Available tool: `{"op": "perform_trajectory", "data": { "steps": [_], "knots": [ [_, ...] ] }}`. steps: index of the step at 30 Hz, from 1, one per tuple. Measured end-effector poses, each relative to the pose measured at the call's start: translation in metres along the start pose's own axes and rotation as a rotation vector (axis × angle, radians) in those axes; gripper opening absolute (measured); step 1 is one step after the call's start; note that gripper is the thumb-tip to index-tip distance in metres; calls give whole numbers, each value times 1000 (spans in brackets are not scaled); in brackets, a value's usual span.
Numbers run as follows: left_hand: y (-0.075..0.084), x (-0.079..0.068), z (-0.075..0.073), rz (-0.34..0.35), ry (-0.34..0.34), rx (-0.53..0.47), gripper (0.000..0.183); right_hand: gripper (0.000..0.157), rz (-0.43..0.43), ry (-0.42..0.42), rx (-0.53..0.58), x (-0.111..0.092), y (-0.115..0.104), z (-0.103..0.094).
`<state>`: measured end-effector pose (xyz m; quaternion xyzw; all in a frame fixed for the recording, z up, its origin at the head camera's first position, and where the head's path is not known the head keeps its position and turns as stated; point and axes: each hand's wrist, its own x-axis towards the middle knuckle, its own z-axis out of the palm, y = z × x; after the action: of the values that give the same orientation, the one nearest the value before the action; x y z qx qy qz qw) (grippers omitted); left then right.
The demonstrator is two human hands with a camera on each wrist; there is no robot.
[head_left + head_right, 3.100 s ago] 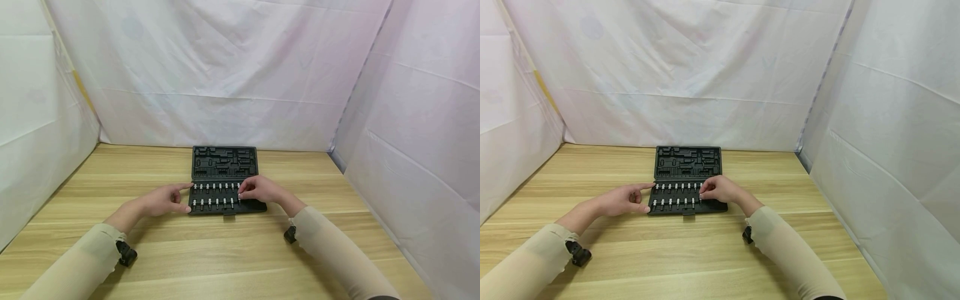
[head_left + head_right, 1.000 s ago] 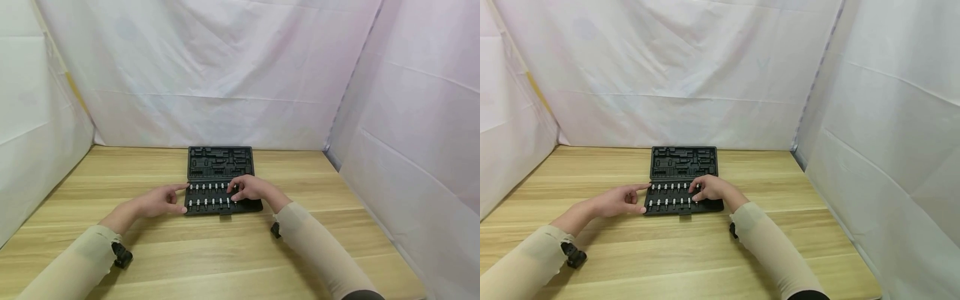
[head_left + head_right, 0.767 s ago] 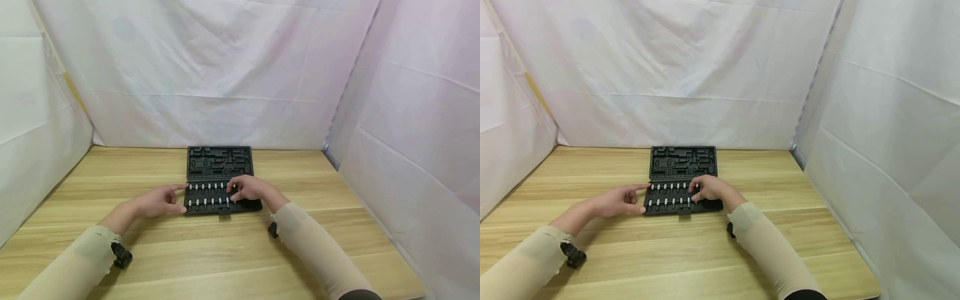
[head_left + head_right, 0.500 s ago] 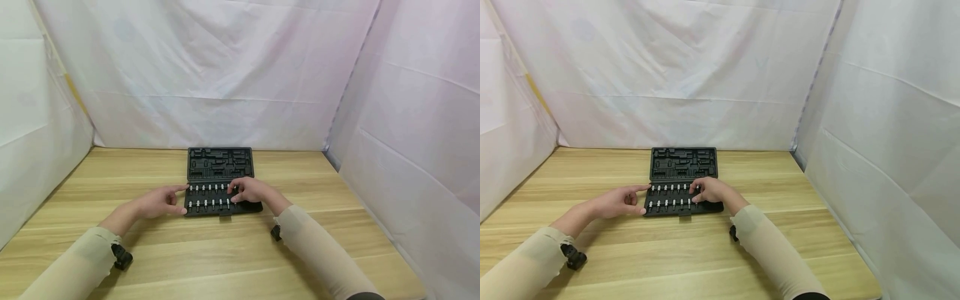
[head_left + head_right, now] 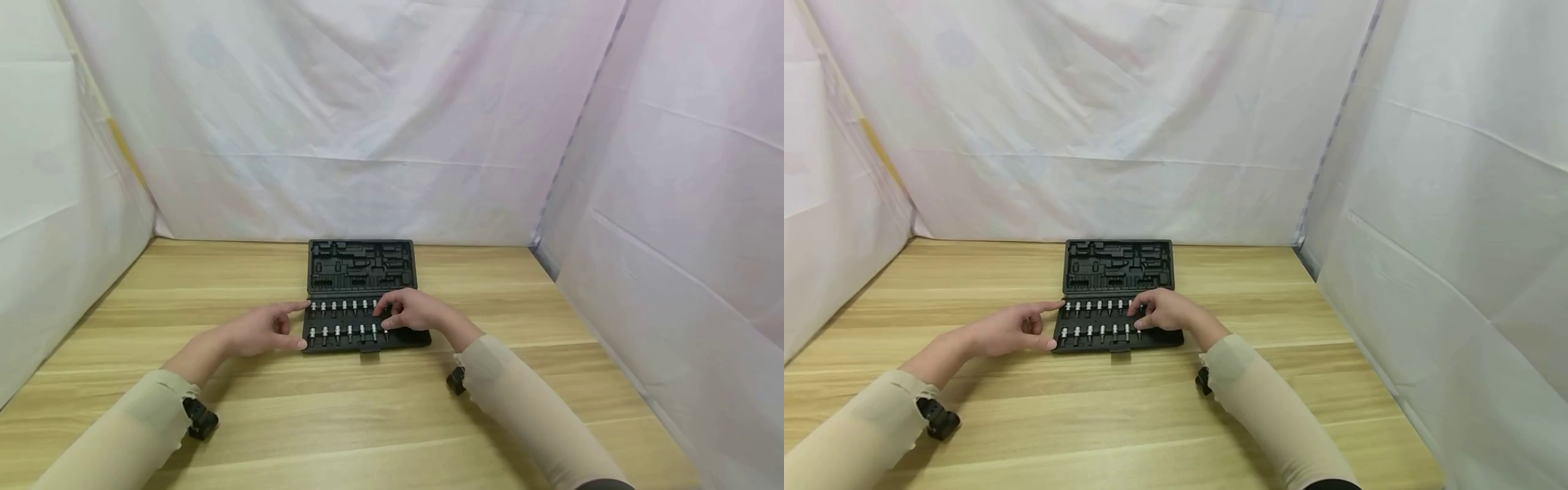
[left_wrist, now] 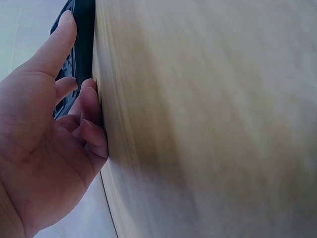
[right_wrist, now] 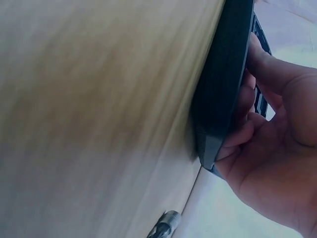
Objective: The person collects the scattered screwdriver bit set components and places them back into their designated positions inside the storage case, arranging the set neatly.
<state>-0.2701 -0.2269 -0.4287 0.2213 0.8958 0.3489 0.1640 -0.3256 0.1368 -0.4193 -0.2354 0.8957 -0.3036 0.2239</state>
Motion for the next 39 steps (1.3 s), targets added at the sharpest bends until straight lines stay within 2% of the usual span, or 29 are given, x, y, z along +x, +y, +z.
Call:
{"op": "perform_trajectory", "data": {
  "steps": [9,15,19,26,30,35,39],
  "knots": [
    [0,1,-2,0,-5,3,94,23,8,-4,-28,-1,-2,0],
    [0,0,0,-2,-1,3,94,28,-51,4,-61,-8,7,-3],
    [0,0,0,-3,1,3,95,31,-78,47,-47,-17,14,-13],
    [0,0,-1,3,2,-2,94,31,-78,182,11,-44,46,-38],
    [1,0,-2,2,4,0,94,30,-54,211,34,-59,70,-50],
    [1,0,-2,-6,2,-6,95,33,-20,174,33,-72,94,-60],
    [0,1,-1,-7,1,-5,95,41,23,129,19,-79,104,-65]
  ]
}}
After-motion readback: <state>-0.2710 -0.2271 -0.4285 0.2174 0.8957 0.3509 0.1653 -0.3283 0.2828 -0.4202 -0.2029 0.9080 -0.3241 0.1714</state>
